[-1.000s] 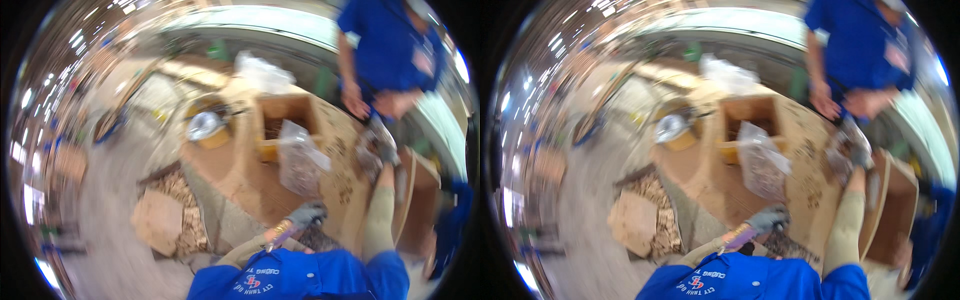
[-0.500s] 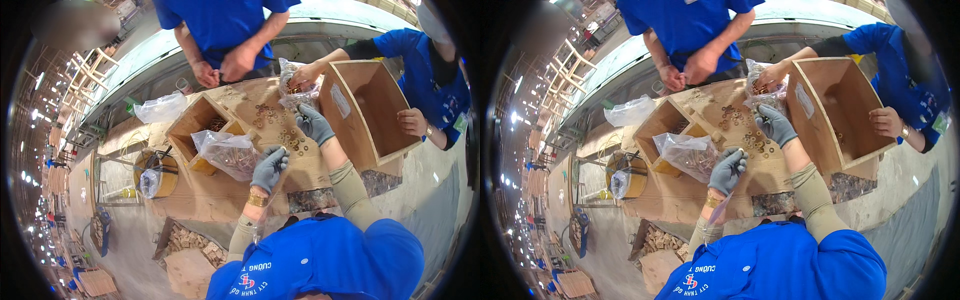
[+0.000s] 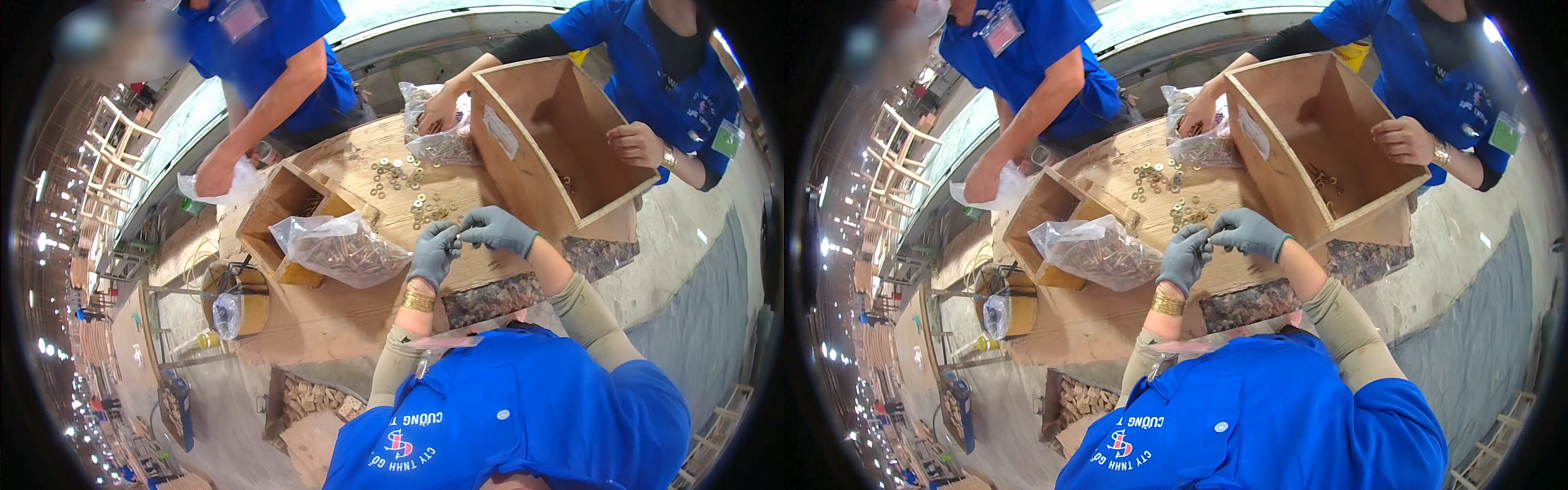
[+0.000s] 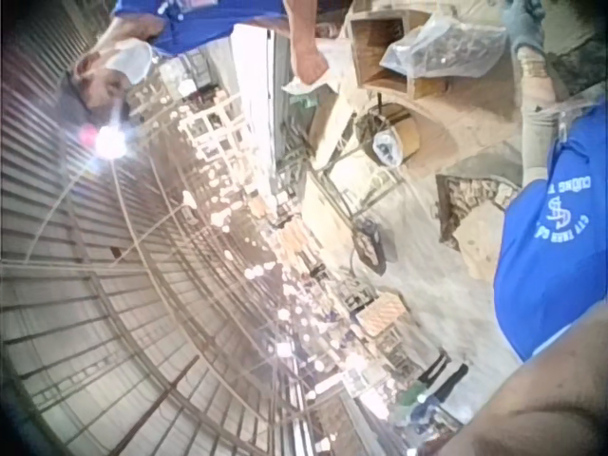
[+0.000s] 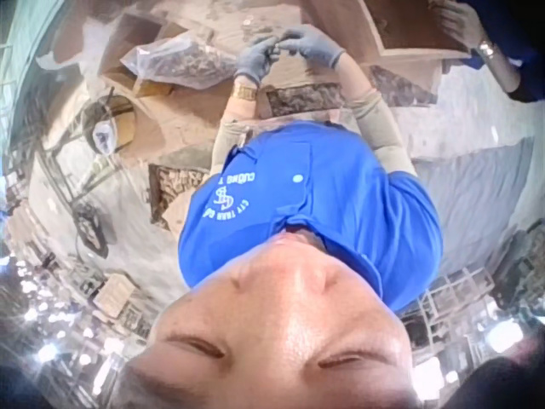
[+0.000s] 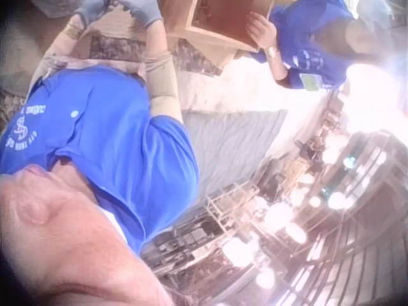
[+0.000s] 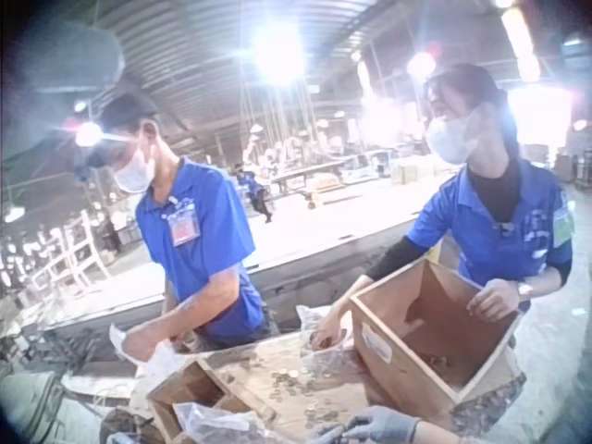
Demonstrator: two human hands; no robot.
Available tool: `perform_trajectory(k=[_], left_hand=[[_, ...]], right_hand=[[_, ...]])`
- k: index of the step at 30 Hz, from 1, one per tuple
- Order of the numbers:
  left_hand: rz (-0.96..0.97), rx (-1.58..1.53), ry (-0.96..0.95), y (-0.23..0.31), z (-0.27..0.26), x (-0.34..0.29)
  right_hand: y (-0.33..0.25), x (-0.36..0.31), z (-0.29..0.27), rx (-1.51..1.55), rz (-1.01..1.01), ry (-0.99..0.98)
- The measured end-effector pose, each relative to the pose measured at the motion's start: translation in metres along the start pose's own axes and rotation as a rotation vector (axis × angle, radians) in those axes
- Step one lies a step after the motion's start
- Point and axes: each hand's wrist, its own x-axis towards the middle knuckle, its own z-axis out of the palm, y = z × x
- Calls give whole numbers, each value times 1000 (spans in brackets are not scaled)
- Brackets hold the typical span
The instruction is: The person sorts small metal hardware components, including screws and washers, from plastic bags into wooden boxes. They handle the items by hand, separating them and placing them into designated containers on a workbench.
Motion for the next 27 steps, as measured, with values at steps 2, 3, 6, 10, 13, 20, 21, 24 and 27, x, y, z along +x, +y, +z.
perform_trajectory(k=[2, 3, 6, 10, 13, 20, 21, 24, 27], left_hand=[[-5, 40, -13, -6, 6, 0], [-6, 48, -25, -7, 7, 0], [-31, 41, -42, -12, 11, -4], [-47, 50, -121, -18, 17, -7], [25, 48, -43, -25, 18, -4], [107, -143, 108, -26, 5, -6], [131, -139, 116, -26, 6, -7], [194, -127, 138, -27, 10, -12], [221, -75, 142, -36, 21, -17]], right_hand=[[-1, -10, -4, -52, 7, 7], [0, -13, -6, -52, 11, 15], [6, -23, -9, 22, 51, 96], [25, -25, -11, 116, 21, 128], [37, -21, -1, 422, -30, 221], [52, -33, 12, 1266, 140, 152], [54, -35, 15, 1227, 139, 169], [53, -39, 28, 1034, 113, 255], [37, -40, 46, 738, 24, 375]])
